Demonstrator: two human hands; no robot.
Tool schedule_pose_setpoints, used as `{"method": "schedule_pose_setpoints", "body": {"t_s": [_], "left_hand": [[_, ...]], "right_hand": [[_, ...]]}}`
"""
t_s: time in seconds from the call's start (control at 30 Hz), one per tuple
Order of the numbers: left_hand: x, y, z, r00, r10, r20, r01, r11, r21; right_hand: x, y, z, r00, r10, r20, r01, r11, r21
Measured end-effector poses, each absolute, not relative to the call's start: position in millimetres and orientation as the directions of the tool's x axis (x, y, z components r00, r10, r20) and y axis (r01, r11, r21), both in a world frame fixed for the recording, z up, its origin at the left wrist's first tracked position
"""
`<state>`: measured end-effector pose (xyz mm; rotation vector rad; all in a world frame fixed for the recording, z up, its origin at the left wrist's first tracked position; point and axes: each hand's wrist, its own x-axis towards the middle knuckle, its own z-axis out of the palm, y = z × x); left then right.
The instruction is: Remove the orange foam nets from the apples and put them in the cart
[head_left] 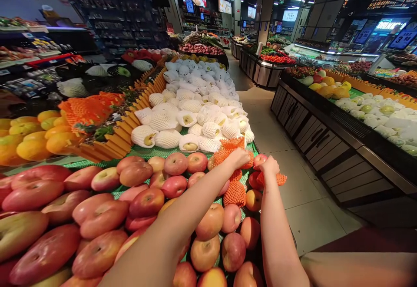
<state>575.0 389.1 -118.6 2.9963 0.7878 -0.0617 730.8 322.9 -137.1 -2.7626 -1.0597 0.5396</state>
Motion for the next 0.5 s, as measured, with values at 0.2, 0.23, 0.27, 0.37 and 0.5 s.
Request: {"method": "schedule_pose_setpoints", "body": {"t_s": [0.2,0.23,0.27,0.37,0.5], "left_hand": [[561.6,387.9,-104.4,0.956,0.294,-0.014,0.288,-0.944,-0.162],[559.6,388.9,-103.0,0.958,0.287,-0.006,0.281,-0.942,-0.186],[557.5,390.4,-101.6,0.959,0.285,0.001,0.279,-0.938,-0.205],[547.2,398.2,-97.5,0.960,0.278,0.037,0.278,-0.925,-0.258],[515.4,411.0,-91.5,0.944,0.315,0.094,0.329,-0.899,-0.289]], "right_hand": [[726.9,327.6,-137.3,0.565,0.778,-0.275,0.770,-0.617,-0.162],[722.1,330.4,-139.2,0.533,0.799,-0.278,0.793,-0.586,-0.163],[716.8,333.7,-141.2,0.502,0.818,-0.281,0.811,-0.558,-0.174],[703.7,344.6,-146.6,0.422,0.859,-0.290,0.843,-0.490,-0.223],[701.9,351.9,-148.7,0.521,0.797,-0.306,0.778,-0.591,-0.214]]}}
